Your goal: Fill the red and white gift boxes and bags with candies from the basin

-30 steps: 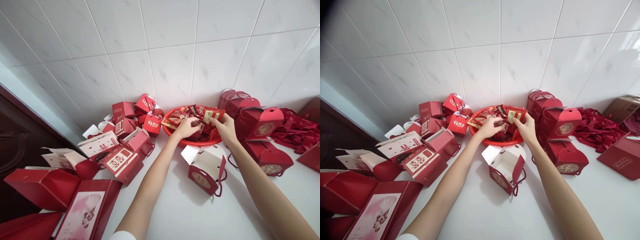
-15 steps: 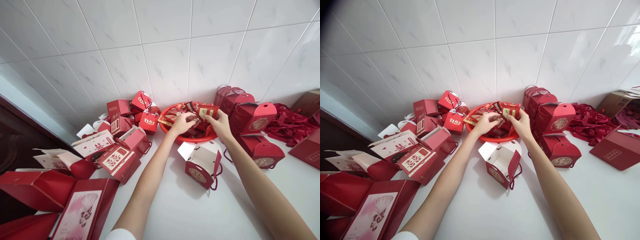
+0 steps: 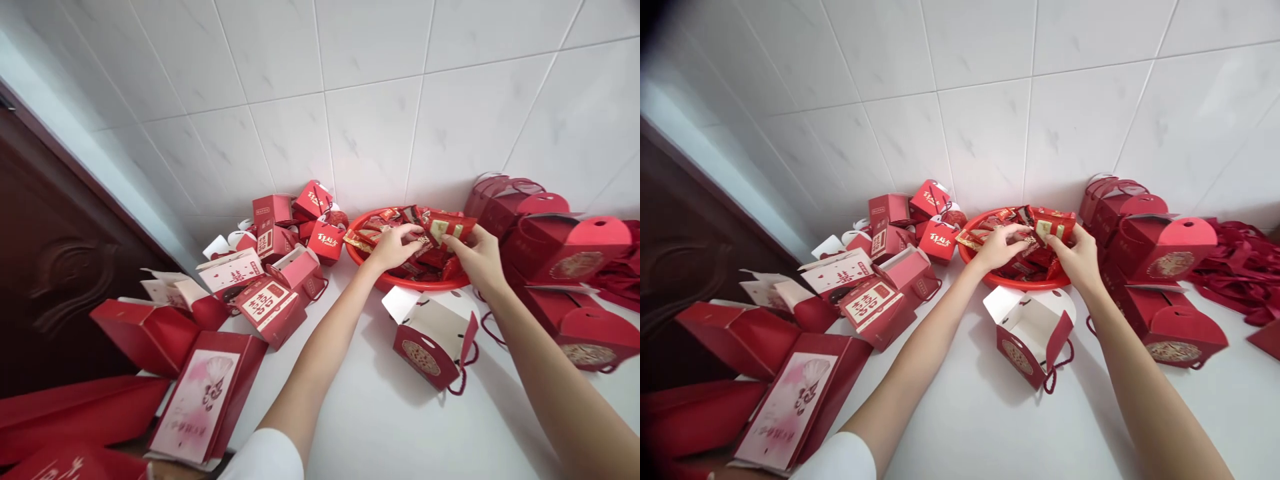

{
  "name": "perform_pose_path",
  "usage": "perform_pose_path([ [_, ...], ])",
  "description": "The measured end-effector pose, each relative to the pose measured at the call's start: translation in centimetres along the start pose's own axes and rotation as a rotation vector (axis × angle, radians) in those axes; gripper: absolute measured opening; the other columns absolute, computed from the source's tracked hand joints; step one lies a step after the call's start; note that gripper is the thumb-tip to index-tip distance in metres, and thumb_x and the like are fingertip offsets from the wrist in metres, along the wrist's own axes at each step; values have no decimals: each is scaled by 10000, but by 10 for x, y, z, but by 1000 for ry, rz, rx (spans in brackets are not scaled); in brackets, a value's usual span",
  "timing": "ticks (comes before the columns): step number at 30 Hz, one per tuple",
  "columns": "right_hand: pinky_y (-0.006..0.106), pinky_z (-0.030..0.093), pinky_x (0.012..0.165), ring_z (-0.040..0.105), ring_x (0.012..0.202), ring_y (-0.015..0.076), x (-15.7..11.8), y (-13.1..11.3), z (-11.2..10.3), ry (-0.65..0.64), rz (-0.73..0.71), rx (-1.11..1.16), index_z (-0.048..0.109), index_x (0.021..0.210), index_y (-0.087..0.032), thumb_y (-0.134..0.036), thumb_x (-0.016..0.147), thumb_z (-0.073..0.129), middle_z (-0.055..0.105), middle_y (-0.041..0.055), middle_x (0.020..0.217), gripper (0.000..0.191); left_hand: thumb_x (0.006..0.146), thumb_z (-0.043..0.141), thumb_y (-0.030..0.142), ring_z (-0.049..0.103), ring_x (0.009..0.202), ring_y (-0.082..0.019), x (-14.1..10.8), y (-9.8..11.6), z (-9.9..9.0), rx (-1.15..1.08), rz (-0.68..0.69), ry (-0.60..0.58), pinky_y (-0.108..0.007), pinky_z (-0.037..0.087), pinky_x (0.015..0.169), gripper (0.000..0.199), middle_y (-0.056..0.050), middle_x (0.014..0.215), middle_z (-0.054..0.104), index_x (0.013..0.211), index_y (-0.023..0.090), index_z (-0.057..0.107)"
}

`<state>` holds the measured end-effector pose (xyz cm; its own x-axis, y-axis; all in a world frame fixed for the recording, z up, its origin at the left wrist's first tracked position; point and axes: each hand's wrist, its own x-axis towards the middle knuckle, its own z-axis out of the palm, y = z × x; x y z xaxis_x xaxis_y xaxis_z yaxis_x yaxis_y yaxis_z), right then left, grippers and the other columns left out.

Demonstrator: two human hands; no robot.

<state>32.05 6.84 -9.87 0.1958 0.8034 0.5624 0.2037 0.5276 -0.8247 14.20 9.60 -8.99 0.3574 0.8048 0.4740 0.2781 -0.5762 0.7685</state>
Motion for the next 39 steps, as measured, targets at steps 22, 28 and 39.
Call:
perform_pose_path([
  [22, 580, 300, 1162, 427, 1417, 321, 12, 16, 2, 45, -167, -273, 713, 1217, -286, -373, 912, 507, 594, 90, 1419, 378, 866, 632, 163, 668, 1009, -190, 4, 6, -7, -261, -120, 373, -304, 510, 940, 187, -84, 1118, 734, 1043, 144, 692],
  [28, 671, 211, 1165, 392, 1433, 382, 10, 19, 5, -280, -105, -493, 722, 1223, -354, -220, 748, 584, 586, 58, 1436, 512, 875, 626, 190, 660, 1097, -207, 3, 8, -9, -276, -124, 378, -325, 507, 982, 196, -86, 1156, 729, 1058, 157, 690],
  [39, 291, 359, 577, 425, 569, 147, 4, -23, 8, -244, -230, -352, 468, 585, -218, -672, 888, 494, 476, -11, 567, 547, 789, 699, 161, 684, 988, -202, -2, 9, -7, -346, 21, 69, -343, 554, 905, 323, -86, 1001, 725, 1109, 149, 655],
])
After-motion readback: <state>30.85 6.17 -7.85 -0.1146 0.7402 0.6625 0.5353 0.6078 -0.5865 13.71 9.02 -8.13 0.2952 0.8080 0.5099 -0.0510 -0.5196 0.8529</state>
